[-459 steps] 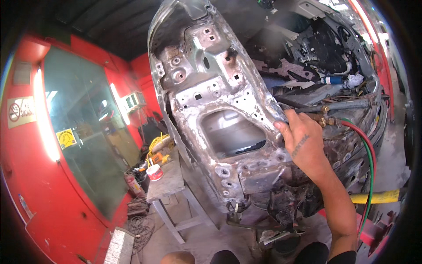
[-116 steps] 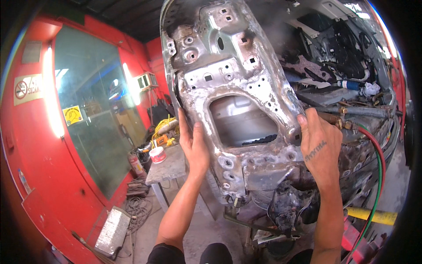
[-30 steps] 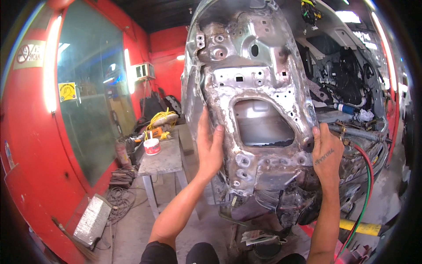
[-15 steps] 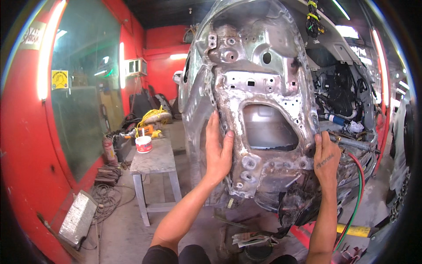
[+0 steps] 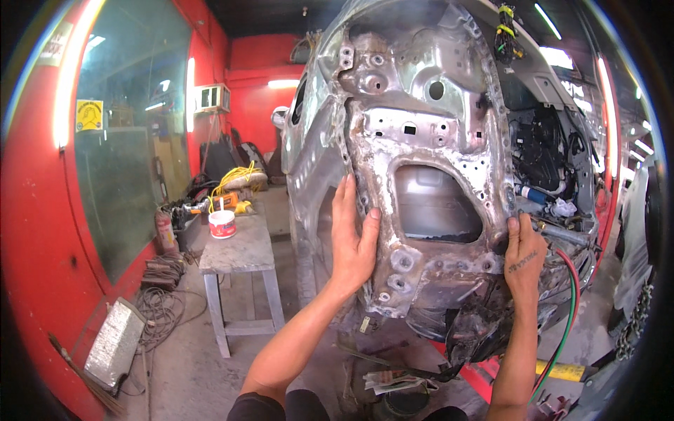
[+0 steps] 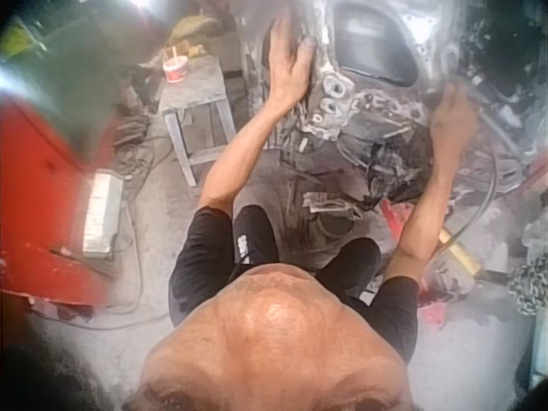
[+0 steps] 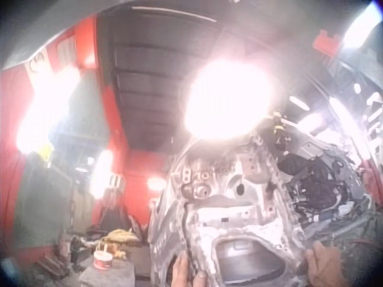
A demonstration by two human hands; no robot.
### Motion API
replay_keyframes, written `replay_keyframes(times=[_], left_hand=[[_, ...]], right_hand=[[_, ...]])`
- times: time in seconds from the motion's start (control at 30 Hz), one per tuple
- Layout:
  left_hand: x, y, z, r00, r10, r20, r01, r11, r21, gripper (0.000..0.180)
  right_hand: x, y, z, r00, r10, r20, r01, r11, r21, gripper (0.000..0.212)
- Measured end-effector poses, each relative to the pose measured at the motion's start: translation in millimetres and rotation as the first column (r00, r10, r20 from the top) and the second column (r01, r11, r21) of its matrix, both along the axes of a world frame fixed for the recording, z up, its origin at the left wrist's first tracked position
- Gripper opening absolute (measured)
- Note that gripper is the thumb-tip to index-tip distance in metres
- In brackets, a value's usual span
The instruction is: The person repeatedly picks up and positions a large metal car frame and a fender panel against a stripped car body in a garage. They align the parts by hand, check fitment, and set them down multiple times without using tools.
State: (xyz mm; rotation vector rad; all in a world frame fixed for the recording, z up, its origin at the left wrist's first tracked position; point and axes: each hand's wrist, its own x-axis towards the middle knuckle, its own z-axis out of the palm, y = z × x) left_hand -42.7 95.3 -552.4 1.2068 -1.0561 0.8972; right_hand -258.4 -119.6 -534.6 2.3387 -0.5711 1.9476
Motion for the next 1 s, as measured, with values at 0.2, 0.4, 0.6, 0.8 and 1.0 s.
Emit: replay_keyframes(times=[0.2, 0.4, 0.6, 0.8, 1.0], left_hand=[[-2.1, -1.8, 1.0, 1.000, 0.005, -0.013, -0.005, 1.000, 0.002, 0.066], [2.5, -4.0, -1.2, 1.000, -0.010, -0.010, 0.010, 1.000, -0.012, 0.066], [5.2, -4.7, -2.6, 1.000, -0.017, -0.005, 0.017, 1.000, -0.007, 0.066], [3.7, 0.1, -1.8, 1.000, 0.008, -0.015, -0.008, 1.000, 0.020, 0.065], [0.2, 11.4, 5.2, 0.998, 0.056, -0.003, -0.056, 0.995, 0.078, 0.067]], right_hand=[[0.0, -2.3, -0.7, 1.000, -0.011, 0.008, 0.011, 1.000, -0.008, 0.033], [1.3, -2.9, -1.3, 1.000, 0.003, 0.021, -0.003, 1.000, -0.017, 0.033], [1.9, -5.9, -2.9, 1.000, 0.003, 0.027, -0.002, 0.999, -0.040, 0.033], [2.2, -5.1, -3.1, 1.000, 0.002, 0.019, -0.001, 0.999, -0.033, 0.033], [1.1, -7.4, -3.3, 1.000, -0.015, 0.021, 0.016, 0.999, -0.040, 0.032]])
